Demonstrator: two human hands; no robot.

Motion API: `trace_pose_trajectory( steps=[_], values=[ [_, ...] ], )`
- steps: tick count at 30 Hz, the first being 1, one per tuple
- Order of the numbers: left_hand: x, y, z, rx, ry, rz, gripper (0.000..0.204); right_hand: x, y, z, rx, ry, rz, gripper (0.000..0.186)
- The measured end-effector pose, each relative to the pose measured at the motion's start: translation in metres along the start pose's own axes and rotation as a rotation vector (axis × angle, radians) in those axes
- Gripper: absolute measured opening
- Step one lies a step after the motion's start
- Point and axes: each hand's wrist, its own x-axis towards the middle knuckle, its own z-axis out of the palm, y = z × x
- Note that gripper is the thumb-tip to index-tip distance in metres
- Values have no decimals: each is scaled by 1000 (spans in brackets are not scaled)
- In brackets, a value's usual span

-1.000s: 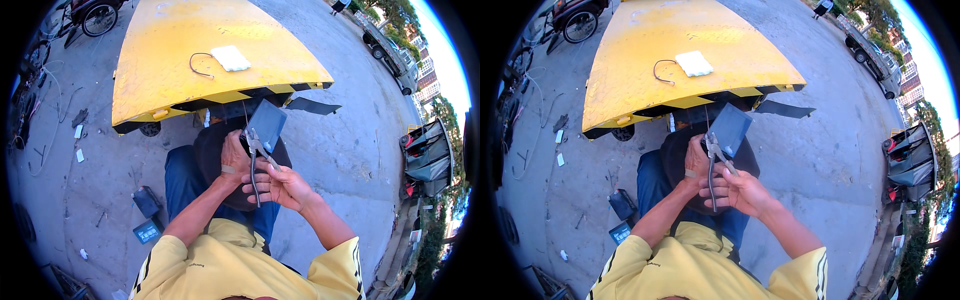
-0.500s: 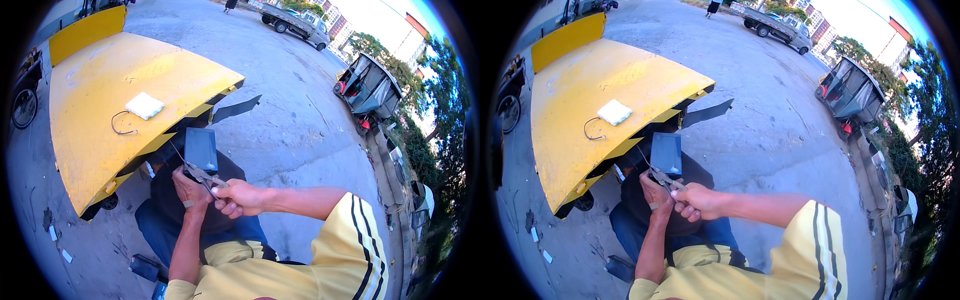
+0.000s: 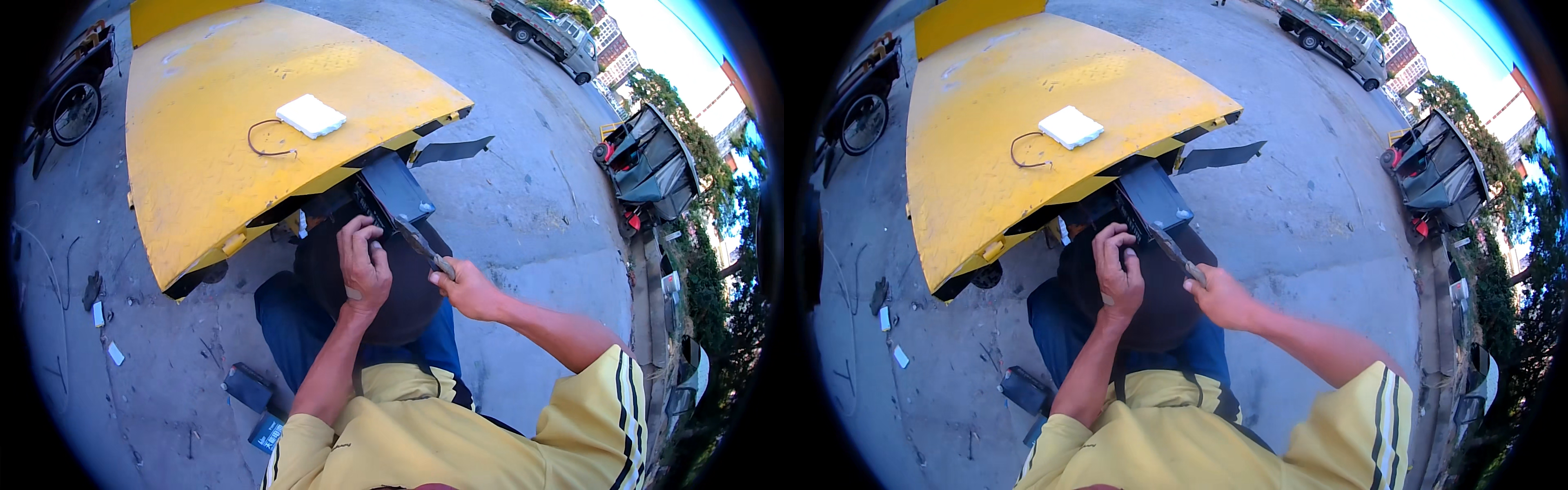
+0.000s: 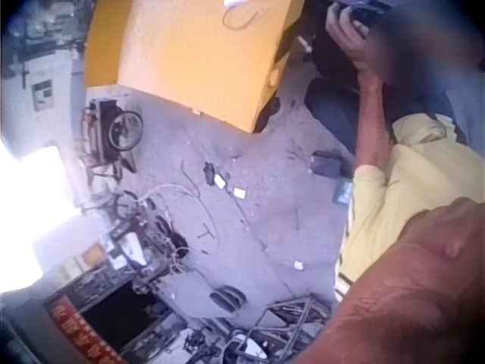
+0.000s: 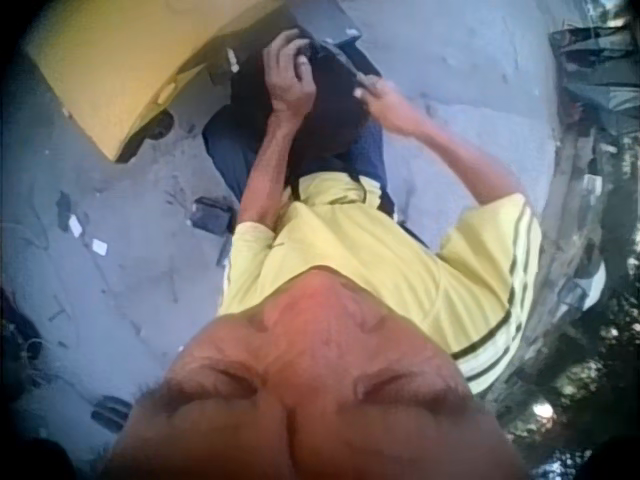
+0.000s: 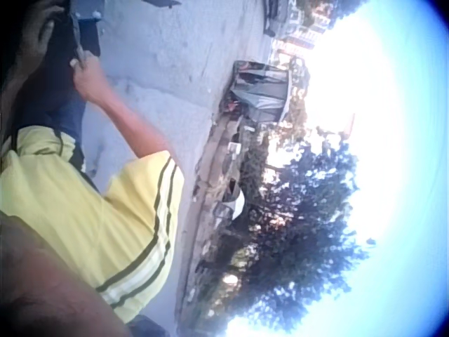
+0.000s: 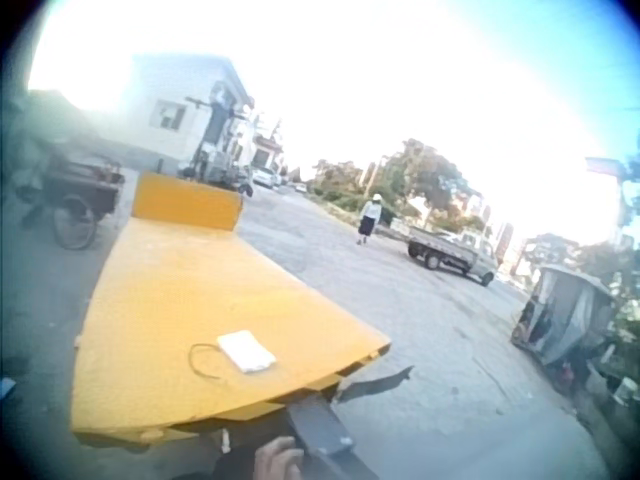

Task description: The person removes a battery from a yellow three-wheeled vehicle, uses pliers to strip and twist wires, and then reattaches the battery to the vehicle. The person also handles a seat cushion and places it back on the vehicle.

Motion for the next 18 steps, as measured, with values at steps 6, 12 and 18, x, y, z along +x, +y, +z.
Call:
trace_pose_trajectory(
  steps=[6,12,18],
  values=[
    [98,-6,7,142,-583,313,30,-5,2,7,-135,103,-52,21],
    [121,-19,2,124,-857,208,35,2,31,26,-268,316,-238,11],
    [115,-19,13,120,-897,203,39,30,51,-4,-929,512,-409,17]
  ],
)
